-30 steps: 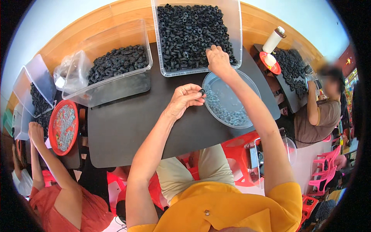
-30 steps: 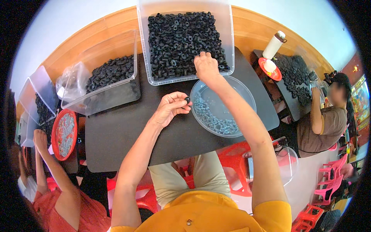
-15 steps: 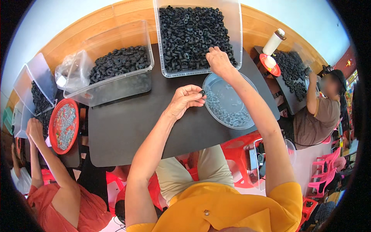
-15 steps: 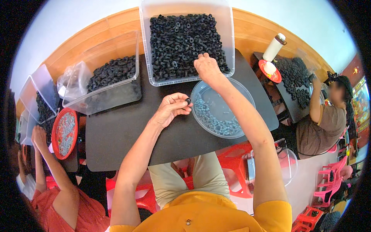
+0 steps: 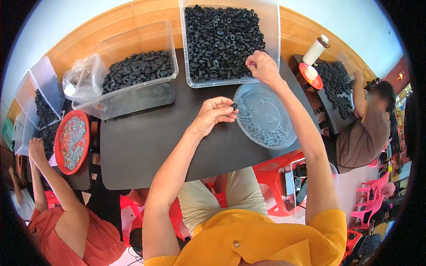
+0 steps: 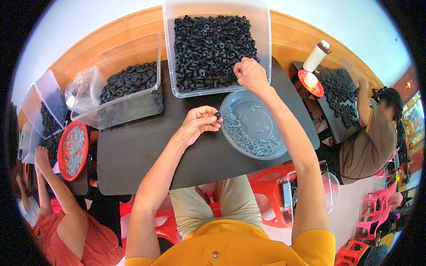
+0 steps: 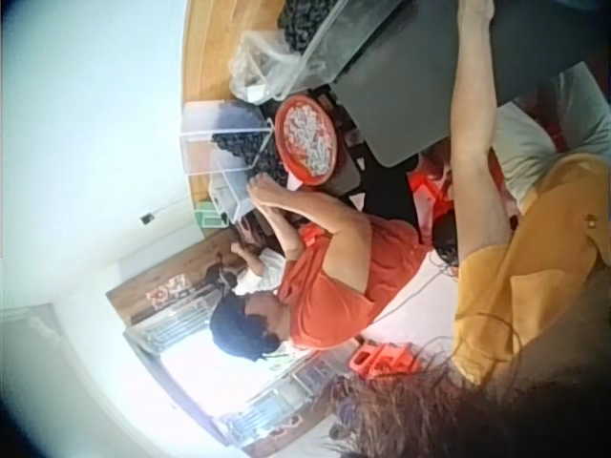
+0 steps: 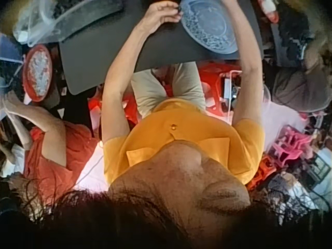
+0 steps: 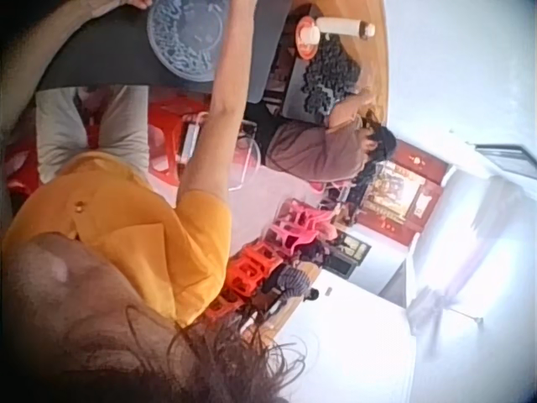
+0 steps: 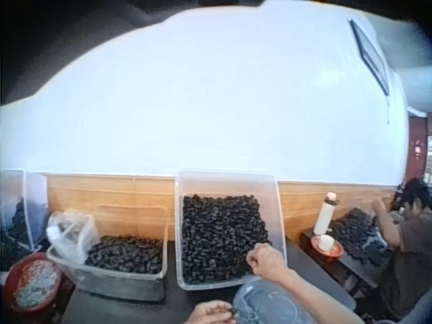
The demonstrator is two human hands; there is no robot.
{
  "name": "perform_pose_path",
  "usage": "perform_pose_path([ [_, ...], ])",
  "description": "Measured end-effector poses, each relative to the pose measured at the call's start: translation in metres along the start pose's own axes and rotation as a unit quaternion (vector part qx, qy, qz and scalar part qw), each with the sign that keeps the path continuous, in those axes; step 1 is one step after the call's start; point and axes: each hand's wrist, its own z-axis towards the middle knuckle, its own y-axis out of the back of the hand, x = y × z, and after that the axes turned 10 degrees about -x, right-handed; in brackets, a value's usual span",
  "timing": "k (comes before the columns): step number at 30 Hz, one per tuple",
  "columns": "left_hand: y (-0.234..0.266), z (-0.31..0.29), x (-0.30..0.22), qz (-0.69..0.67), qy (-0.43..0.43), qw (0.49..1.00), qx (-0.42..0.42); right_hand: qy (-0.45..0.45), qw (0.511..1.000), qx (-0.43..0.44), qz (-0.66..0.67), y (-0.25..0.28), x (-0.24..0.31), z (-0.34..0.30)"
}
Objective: Assembling small black components by inserting silver pins into them.
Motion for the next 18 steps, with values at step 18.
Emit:
perform_pose_path([
  [18,0.000,0.000,-0.001,0.007,0.005,1.000,-0.004,-0.194,0.903,0.021,0.384,-0.017,0.008,-0.004],
])
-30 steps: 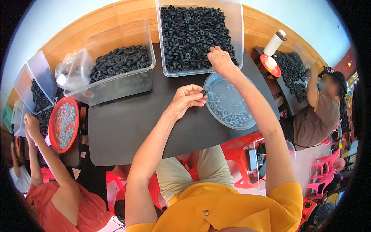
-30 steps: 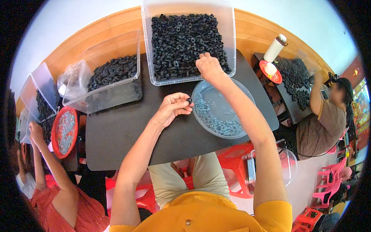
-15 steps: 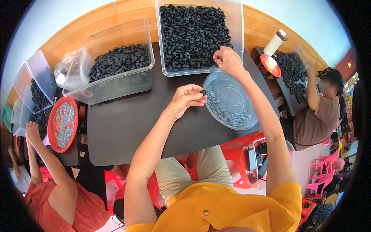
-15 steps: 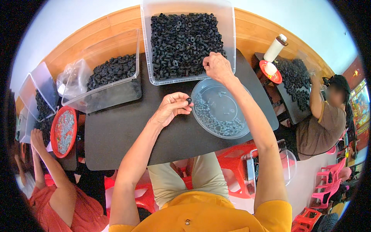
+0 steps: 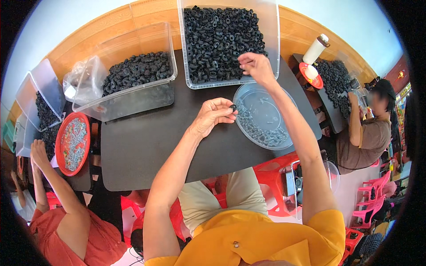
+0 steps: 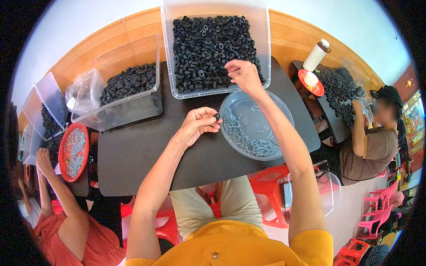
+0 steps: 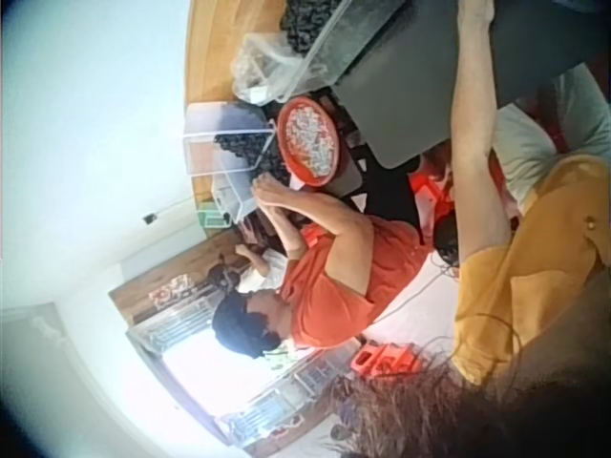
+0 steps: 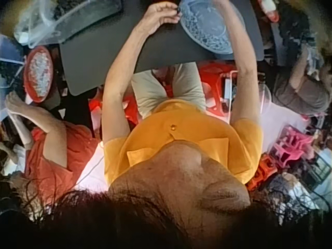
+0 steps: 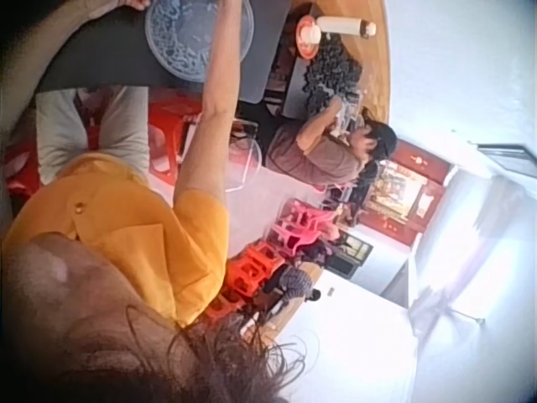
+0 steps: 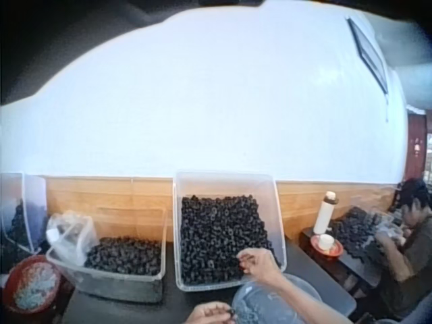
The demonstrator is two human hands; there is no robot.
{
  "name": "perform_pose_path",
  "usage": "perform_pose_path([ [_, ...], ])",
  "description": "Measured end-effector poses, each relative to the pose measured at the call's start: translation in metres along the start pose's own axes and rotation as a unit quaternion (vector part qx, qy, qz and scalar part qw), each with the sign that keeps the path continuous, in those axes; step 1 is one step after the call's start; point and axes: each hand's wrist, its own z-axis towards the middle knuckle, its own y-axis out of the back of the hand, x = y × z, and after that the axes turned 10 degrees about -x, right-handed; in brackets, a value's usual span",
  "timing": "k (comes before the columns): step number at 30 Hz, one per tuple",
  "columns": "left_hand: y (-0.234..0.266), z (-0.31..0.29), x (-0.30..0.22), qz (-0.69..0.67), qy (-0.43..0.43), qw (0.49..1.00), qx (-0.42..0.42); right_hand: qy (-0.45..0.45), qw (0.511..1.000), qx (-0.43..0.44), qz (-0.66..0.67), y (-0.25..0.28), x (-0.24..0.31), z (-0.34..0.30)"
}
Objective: Assembling small black components by inserting silver pins into them.
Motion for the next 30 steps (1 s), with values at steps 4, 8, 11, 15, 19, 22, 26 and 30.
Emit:
perform_pose_path([
  [4,-0.001,0.000,-0.001,0.000,-0.002,1.000,0.003,-0.020,0.999,-0.036,-0.035,0.017,0.012,0.009],
  [8,0.000,0.001,0.001,-0.005,-0.003,1.000,0.000,-0.026,0.994,-0.080,-0.073,0.029,0.005,0.008],
  [11,0.000,0.003,0.001,-0.006,0.001,1.000,0.002,0.031,0.982,-0.073,-0.172,0.029,-0.007,0.005],
  [15,-0.001,0.001,-0.001,-0.004,0.001,1.000,0.003,0.140,0.958,-0.064,-0.244,0.021,-0.005,-0.001],
  [19,0.000,0.000,-0.001,-0.007,0.005,1.000,0.001,0.190,0.923,0.010,-0.335,0.018,-0.008,-0.006],
  [22,-0.001,0.001,0.000,-0.008,0.008,1.000,0.003,0.189,0.916,-0.014,-0.353,0.017,-0.005,-0.010],
  [26,0.000,0.001,0.000,-0.002,0.006,1.000,0.004,0.203,0.919,0.017,-0.337,0.016,-0.005,-0.007],
  [30,-0.001,0.001,0.000,0.000,0.010,1.000,0.003,0.233,0.899,0.063,-0.364,0.018,-0.003,-0.001],
])
